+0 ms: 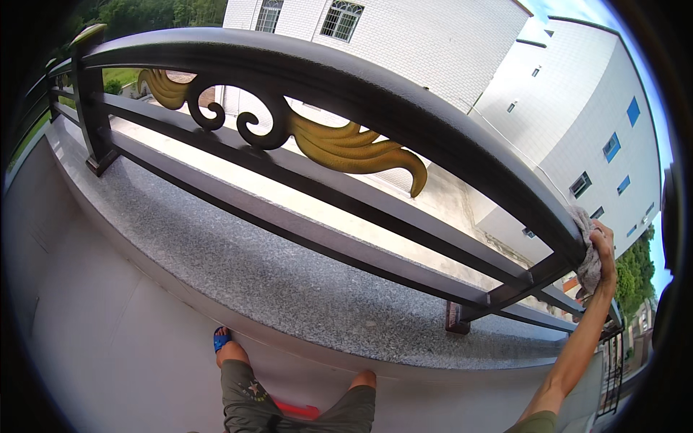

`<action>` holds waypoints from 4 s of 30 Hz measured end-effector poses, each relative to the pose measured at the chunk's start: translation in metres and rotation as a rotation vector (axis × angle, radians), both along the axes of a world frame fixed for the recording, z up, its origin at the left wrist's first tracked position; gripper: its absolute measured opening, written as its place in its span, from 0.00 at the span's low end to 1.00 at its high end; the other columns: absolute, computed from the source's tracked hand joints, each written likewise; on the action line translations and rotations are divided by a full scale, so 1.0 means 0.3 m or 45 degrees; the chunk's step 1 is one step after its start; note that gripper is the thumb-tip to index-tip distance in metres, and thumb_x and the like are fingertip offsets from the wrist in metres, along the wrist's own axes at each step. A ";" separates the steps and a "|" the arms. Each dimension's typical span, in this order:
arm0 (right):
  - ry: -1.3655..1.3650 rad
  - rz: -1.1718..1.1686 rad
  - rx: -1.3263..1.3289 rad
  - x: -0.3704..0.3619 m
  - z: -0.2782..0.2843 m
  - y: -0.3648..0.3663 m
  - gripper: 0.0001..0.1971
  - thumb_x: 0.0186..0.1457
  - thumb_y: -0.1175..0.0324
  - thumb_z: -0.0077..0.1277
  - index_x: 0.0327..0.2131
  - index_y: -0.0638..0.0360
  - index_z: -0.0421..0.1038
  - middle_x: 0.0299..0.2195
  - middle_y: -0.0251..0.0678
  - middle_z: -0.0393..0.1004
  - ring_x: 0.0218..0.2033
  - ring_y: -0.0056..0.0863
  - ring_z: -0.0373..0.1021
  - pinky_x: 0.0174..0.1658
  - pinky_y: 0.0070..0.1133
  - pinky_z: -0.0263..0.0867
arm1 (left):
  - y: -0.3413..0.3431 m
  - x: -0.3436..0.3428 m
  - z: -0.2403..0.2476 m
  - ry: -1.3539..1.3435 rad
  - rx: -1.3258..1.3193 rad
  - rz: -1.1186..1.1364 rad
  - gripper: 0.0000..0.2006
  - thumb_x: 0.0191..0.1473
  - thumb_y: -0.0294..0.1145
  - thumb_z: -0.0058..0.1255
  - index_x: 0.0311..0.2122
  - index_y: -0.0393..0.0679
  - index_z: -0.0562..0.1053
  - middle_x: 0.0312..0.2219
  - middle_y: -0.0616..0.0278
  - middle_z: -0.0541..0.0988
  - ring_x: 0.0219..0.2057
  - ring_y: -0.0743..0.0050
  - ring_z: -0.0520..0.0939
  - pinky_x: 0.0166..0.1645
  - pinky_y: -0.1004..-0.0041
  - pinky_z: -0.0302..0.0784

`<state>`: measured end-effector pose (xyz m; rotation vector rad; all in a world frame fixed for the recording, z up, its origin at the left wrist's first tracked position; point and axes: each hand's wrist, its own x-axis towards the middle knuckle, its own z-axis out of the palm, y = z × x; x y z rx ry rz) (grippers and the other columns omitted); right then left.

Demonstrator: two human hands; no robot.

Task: The person wipes a balcony stone ledge and metal railing with a cloth, moving along the length of the railing and cleaning both the horizontal surface and vertical bars. The person adjusts the cloth and continues wiping different sections of the railing throughout the clip.

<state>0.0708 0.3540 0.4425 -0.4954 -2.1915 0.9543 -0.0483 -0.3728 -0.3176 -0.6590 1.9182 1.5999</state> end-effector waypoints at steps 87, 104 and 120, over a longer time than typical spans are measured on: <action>0.993 0.252 1.590 -0.892 -0.261 -1.728 0.17 0.50 0.69 0.65 0.45 0.59 0.81 0.45 0.39 0.80 0.48 0.39 0.77 0.49 0.38 0.73 | -0.469 -0.863 1.090 1.549 -1.031 -0.411 0.21 0.63 0.46 0.61 0.55 0.46 0.79 0.65 0.58 0.75 0.67 0.53 0.73 0.74 0.47 0.56; 0.791 -0.336 1.693 -0.308 -0.310 -0.794 0.27 0.49 0.62 0.76 0.52 0.62 0.81 0.47 0.38 0.83 0.46 0.39 0.75 0.53 0.33 0.72 | -0.396 -0.865 1.048 1.617 -1.265 -0.502 0.17 0.68 0.39 0.54 0.58 0.50 0.73 0.65 0.59 0.72 0.68 0.50 0.70 0.71 0.40 0.61; 1.012 -0.479 1.804 -0.399 -0.377 -0.814 0.25 0.52 0.59 0.74 0.53 0.53 0.81 0.48 0.32 0.82 0.49 0.36 0.76 0.53 0.33 0.67 | -0.520 -0.965 1.011 1.642 -1.110 -0.582 0.19 0.70 0.41 0.52 0.60 0.45 0.74 0.66 0.56 0.73 0.67 0.49 0.72 0.70 0.53 0.64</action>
